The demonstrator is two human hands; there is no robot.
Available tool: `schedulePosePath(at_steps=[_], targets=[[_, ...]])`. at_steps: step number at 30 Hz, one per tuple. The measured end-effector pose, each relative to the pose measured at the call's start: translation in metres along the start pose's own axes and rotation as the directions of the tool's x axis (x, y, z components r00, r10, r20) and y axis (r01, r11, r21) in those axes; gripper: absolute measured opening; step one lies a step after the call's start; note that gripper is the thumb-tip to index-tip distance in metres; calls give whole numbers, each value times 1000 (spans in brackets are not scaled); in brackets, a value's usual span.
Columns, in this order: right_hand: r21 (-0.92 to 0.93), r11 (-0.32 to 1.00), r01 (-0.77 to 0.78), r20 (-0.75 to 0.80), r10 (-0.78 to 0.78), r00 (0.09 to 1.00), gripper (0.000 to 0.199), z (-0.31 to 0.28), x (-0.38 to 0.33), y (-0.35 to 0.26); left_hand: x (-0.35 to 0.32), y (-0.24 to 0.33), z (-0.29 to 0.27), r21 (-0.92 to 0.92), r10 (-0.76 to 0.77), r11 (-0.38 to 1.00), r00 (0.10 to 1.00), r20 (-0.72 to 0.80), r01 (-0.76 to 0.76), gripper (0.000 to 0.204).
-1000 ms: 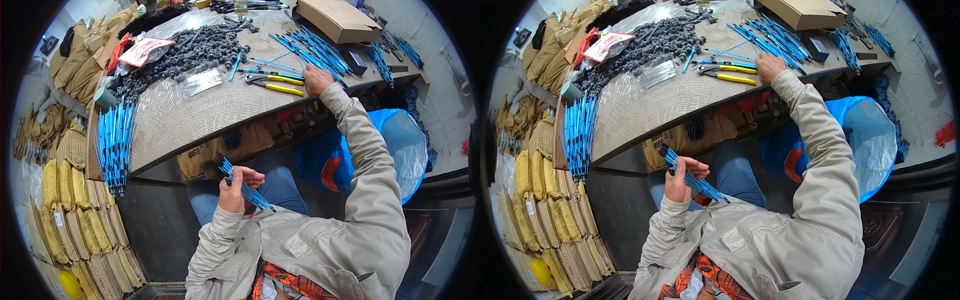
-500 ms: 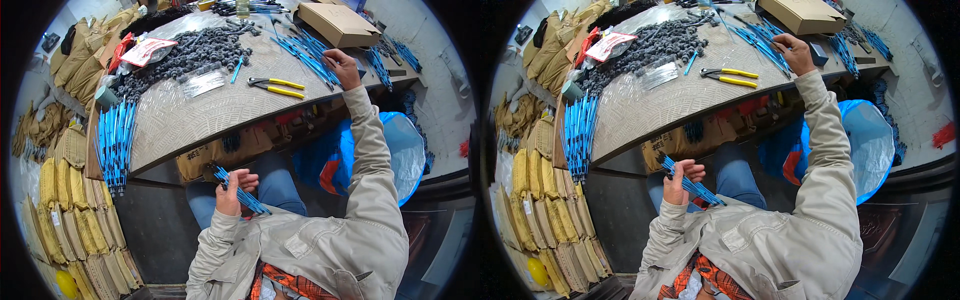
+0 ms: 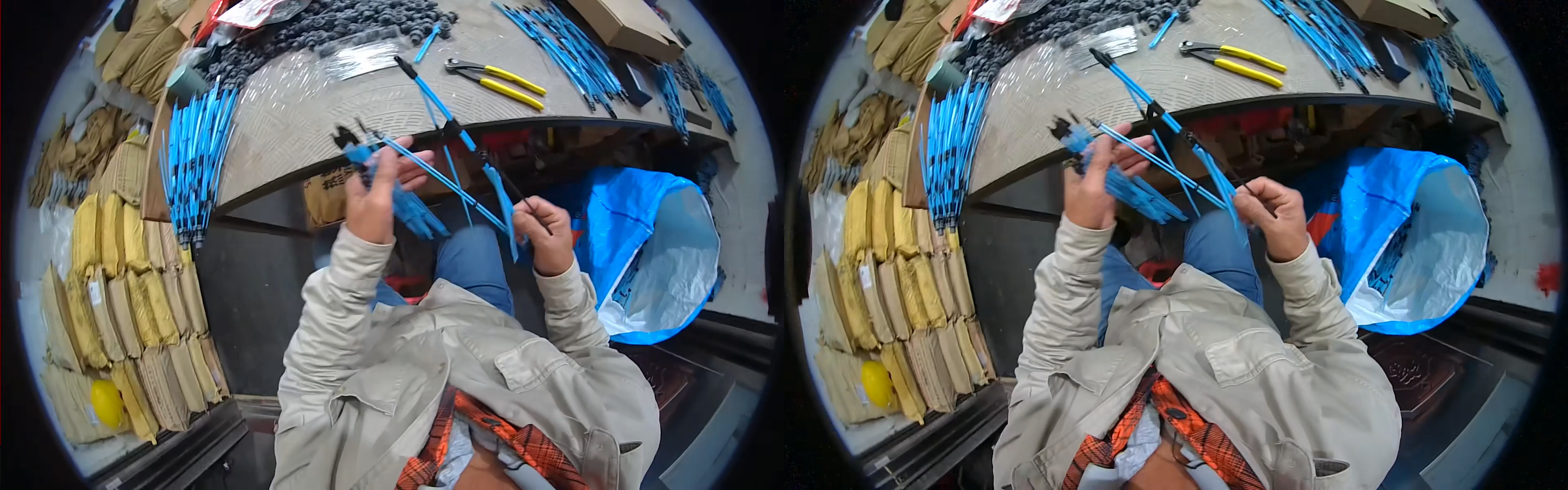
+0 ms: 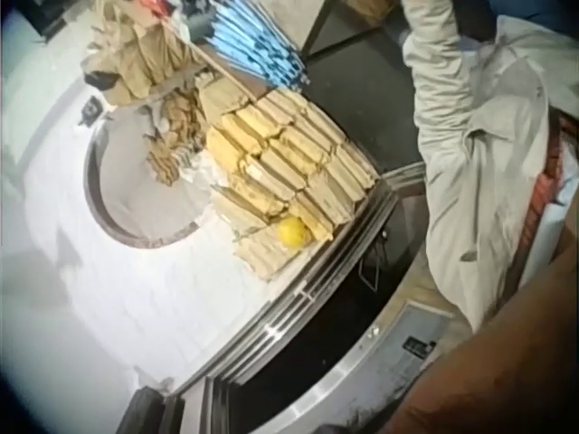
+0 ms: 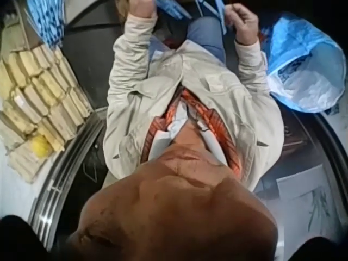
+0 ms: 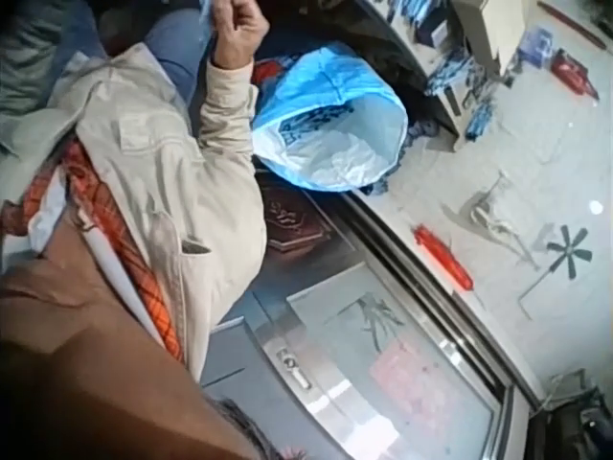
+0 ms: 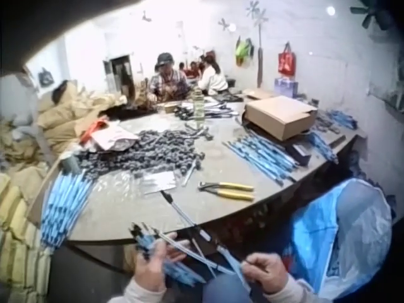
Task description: Assembling a wire harness by inserting blue cables into a central hub and securing them.
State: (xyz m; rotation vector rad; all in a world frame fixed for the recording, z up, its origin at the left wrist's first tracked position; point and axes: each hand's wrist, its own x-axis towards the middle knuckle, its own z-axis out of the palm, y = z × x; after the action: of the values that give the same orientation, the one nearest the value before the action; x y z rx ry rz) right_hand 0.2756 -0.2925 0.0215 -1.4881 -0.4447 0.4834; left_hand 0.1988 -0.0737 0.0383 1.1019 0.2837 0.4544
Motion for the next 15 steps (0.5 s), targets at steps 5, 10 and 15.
schedulePosePath(at_steps=[5,10,15], targets=[[114,992,-60,22,58,998,4,22,-1,20,-7,-10,21,-97,76,991,991,-115,-87,36],[198,977,-83,215,39,976,5,30,3,24,-10,-6,11,-333,154,921,974,-167,-203,18],[-316,849,423,-60,-463,884,12,-45,114,-2,-17,24,-12,-399,145,895,976,-159,-198,15]])
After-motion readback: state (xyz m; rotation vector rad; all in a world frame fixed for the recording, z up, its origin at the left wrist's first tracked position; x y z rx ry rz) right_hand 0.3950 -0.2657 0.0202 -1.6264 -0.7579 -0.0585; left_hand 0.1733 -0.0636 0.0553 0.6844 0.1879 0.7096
